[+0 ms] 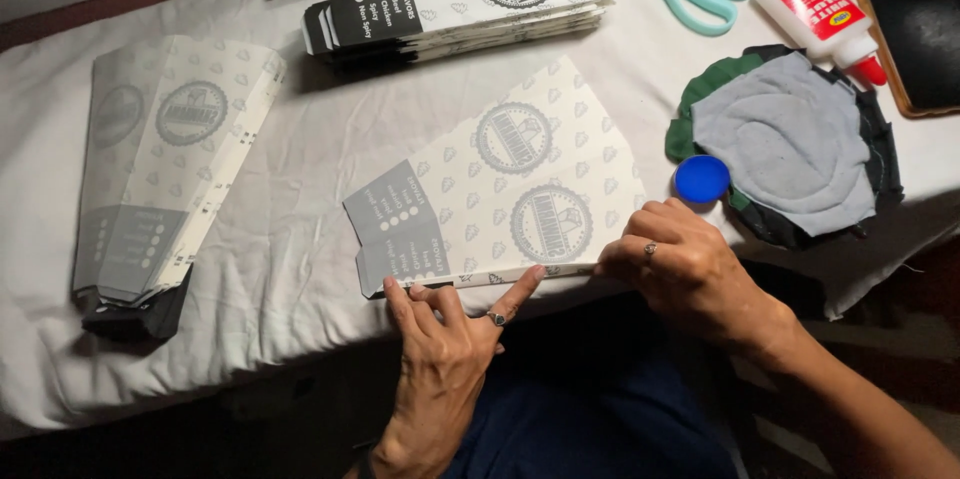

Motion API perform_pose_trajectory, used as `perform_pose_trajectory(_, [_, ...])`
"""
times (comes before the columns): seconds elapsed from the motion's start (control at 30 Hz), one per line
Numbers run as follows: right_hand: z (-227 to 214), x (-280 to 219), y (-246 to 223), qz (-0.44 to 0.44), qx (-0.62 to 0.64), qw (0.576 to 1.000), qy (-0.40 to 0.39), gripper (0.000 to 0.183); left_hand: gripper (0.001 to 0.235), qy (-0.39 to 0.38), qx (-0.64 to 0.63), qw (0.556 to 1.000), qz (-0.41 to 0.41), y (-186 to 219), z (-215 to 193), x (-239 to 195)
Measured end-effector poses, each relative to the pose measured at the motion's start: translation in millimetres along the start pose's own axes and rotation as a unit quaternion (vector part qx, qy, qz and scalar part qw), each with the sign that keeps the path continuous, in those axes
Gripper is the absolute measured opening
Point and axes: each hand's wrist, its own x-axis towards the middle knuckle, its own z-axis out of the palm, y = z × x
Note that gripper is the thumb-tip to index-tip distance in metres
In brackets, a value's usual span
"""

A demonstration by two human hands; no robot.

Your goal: Folding printed paper sheets into food packaging bags and organizing them into stacks.

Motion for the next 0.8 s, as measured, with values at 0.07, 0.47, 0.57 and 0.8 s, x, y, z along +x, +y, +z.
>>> perform_pose_trajectory(0.07, [1.2, -1.2, 0.9, 0.038, 0.036, 0.999, -0.009, 0.003, 0.128, -0.019, 0.001, 1.000, 0.006, 1.8, 0.9, -0.9])
perform_pose_trajectory(0.47, [6.3, 8.1, 2.0, 0.202, 0.061, 0.976, -0.046, 0.010, 0.117, -0.006, 0.004, 1.000, 0.009, -1.3, -1.3, 5.0])
perform_pose_trajectory(0.57, [3.9, 11.8, -5.0, 0.157, 0.008, 0.987, -0.025, 0.012, 0.109, -0.029, -0.016, 0.999, 0.014, 0.7, 0.0, 3.3])
perform_pose_trajectory(0.8, [0.8, -10.0, -1.6, 0.121, -0.017, 0.992, 0.029, 0.016, 0.115, -0.008, -0.002, 1.000, 0.006, 1.8, -0.8, 4.9])
